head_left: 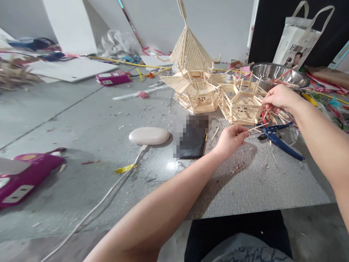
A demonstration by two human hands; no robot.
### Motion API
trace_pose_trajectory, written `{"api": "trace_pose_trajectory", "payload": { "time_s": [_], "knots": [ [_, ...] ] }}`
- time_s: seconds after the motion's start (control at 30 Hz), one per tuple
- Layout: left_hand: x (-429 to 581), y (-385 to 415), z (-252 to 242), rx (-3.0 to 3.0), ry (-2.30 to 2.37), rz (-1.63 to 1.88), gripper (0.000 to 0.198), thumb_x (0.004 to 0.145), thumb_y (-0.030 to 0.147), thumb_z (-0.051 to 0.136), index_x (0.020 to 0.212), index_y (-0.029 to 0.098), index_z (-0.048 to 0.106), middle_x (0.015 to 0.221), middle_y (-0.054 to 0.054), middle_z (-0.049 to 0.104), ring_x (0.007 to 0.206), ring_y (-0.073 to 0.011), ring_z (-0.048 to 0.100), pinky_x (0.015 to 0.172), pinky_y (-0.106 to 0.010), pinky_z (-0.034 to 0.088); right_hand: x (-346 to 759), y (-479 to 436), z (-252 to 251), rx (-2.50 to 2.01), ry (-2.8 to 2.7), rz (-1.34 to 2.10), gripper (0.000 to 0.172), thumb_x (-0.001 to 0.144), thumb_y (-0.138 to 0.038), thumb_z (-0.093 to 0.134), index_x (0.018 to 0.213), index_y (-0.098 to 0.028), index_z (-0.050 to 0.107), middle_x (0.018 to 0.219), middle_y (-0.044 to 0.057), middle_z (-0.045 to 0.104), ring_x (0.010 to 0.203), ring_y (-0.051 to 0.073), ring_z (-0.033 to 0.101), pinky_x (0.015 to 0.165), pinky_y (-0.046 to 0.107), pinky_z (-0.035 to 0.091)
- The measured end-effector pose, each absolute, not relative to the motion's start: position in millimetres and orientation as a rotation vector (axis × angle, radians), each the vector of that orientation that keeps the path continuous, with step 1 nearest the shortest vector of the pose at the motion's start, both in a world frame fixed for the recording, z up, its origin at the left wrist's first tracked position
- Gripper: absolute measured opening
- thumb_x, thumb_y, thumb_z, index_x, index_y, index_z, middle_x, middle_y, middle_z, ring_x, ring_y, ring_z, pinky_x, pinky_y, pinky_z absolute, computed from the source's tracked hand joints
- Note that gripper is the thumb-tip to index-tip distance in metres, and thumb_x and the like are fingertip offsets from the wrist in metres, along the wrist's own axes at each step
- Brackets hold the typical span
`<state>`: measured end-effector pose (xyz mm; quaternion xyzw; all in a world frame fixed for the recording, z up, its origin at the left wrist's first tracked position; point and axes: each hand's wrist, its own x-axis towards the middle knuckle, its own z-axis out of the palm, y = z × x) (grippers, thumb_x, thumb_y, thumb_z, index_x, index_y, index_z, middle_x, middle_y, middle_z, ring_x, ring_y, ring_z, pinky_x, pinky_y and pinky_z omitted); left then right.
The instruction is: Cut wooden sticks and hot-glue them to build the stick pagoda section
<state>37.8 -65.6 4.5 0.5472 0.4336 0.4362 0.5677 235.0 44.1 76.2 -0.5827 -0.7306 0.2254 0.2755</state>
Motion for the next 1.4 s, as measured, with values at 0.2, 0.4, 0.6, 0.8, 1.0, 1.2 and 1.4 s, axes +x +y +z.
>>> {"api": "trace_pose_trajectory", "payload": {
  "time_s": [0.2, 0.4, 0.6, 0.8, 1.0, 1.2, 1.4],
  "knots": [
    [38, -64, 3, 1.272, 1.022, 1.017, 0.006, 0.069, 0.02, 0.061, 0.068, 0.015, 0.057, 0.067, 0.0, 0.062, 0.048, -0.0051, 0.052, 0.051, -0.02, 0.043, 235, 45, 74, -1.597, -1.964, 0.56, 0.025, 0.059, -0.021, 0.071, 0.042, -0.019, 0.052, 0.038, 0.001, 0.049, 0.041, 0.016, 0.054, 0.037, 0.029, 0.044],
    [39, -64, 3, 1.287, 1.028, 1.017, 0.006, 0.07, 0.02, 0.06, 0.068, 0.015, 0.057, 0.067, -0.001, 0.062, 0.049, -0.0052, 0.052, 0.054, -0.02, 0.045, 236, 47, 72, -1.476, -2.021, 0.551, 0.026, 0.057, -0.022, 0.07, 0.039, -0.02, 0.052, 0.036, 0.0, 0.049, 0.038, 0.013, 0.051, 0.034, 0.026, 0.041],
    [38, -66, 5, 1.321, 1.041, 1.01, 0.007, 0.07, 0.021, 0.059, 0.069, 0.015, 0.057, 0.067, -0.001, 0.061, 0.05, -0.0052, 0.051, 0.054, -0.02, 0.045, 235, 48, 73, -1.573, -2.003, 0.58, 0.025, 0.059, -0.02, 0.068, 0.039, -0.019, 0.052, 0.038, 0.002, 0.051, 0.041, 0.016, 0.053, 0.036, 0.029, 0.043],
    [38, -67, 3, 1.335, 1.037, 1.02, 0.007, 0.069, 0.022, 0.06, 0.069, 0.015, 0.058, 0.066, 0.0, 0.061, 0.051, -0.0056, 0.051, 0.055, -0.021, 0.045, 231, 45, 75, -1.639, -1.971, 0.517, 0.025, 0.057, -0.017, 0.07, 0.041, -0.02, 0.051, 0.04, 0.002, 0.05, 0.047, 0.019, 0.057, 0.041, 0.033, 0.047],
    [39, -67, 3, 1.339, 1.033, 1.027, 0.006, 0.07, 0.021, 0.059, 0.068, 0.015, 0.057, 0.067, -0.001, 0.061, 0.051, -0.0056, 0.051, 0.055, -0.021, 0.045, 230, 45, 77, -1.649, -1.947, 0.558, 0.027, 0.056, -0.012, 0.069, 0.039, -0.019, 0.05, 0.037, 0.001, 0.048, 0.046, 0.019, 0.057, 0.038, 0.031, 0.046],
    [38, -67, 5, 1.358, 1.043, 1.01, 0.006, 0.071, 0.022, 0.057, 0.069, 0.015, 0.057, 0.068, -0.001, 0.061, 0.051, -0.0056, 0.051, 0.055, -0.021, 0.045, 229, 45, 78, -1.583, -1.962, 0.584, 0.028, 0.055, -0.012, 0.071, 0.039, -0.019, 0.05, 0.036, 0.001, 0.047, 0.046, 0.019, 0.057, 0.037, 0.032, 0.046],
    [38, -66, 2, 1.38, 1.024, 1.02, 0.008, 0.071, 0.023, 0.057, 0.07, 0.015, 0.057, 0.069, -0.001, 0.06, 0.052, -0.0057, 0.051, 0.055, -0.022, 0.046, 228, 38, 84, -1.728, -1.889, 0.701, 0.027, 0.061, -0.023, 0.072, 0.042, -0.018, 0.053, 0.041, 0.004, 0.054, 0.04, 0.016, 0.055, 0.036, 0.031, 0.046]
  ]
}}
